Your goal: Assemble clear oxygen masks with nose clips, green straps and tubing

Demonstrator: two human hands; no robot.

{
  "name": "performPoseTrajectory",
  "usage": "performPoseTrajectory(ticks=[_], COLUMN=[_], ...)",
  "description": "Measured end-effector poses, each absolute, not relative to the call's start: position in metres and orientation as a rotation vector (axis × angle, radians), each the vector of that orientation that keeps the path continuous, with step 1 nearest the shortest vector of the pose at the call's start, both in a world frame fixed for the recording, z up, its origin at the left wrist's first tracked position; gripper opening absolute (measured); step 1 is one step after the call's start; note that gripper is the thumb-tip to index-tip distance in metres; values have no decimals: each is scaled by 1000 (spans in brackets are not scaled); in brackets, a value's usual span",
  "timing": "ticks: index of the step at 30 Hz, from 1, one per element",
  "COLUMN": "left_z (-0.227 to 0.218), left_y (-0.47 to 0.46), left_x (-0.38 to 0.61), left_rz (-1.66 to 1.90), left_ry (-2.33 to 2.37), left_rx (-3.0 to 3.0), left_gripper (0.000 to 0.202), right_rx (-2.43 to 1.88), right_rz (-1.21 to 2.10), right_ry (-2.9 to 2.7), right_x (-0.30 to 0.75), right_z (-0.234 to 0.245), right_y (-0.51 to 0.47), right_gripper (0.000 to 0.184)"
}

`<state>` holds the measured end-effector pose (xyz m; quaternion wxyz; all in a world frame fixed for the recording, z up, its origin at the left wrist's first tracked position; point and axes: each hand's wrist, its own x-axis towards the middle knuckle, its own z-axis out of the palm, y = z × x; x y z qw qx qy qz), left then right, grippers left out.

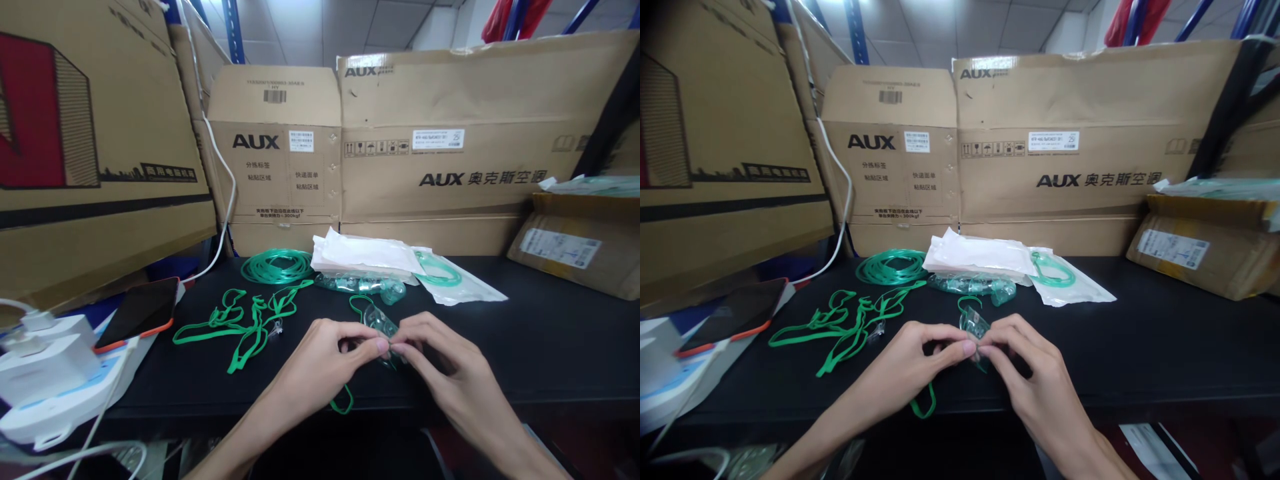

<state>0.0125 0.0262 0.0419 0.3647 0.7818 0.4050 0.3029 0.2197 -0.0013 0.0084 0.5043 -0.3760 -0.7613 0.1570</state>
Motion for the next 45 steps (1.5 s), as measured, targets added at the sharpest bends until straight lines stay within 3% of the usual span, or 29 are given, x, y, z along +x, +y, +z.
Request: performPoseTrajectory(ticks=[14, 17, 23, 29, 45], left_z=[42, 41, 40, 42, 42], left_y=[25, 25, 25, 24, 23], left_x=[12, 12, 12, 14, 15], left_rz=[793, 808, 810, 799, 839], left_ry=[1064, 1046, 1030, 1062, 1069], left_rx=[2010, 2003, 2011, 2028, 2058], left_gripper=[28, 27, 27, 29, 19], right_rx=[-1026, -1026, -991, -994, -1060], right_rz=[495, 556, 448, 471, 326], right_ry=[-1646, -1637, -1729, -1666, -1402], right_x=[233, 228, 218, 218, 236], right_z=[17, 14, 14, 17, 33], right_y=[-4, -5, -5, -5, -5], right_gripper=[7, 19, 10, 21, 24])
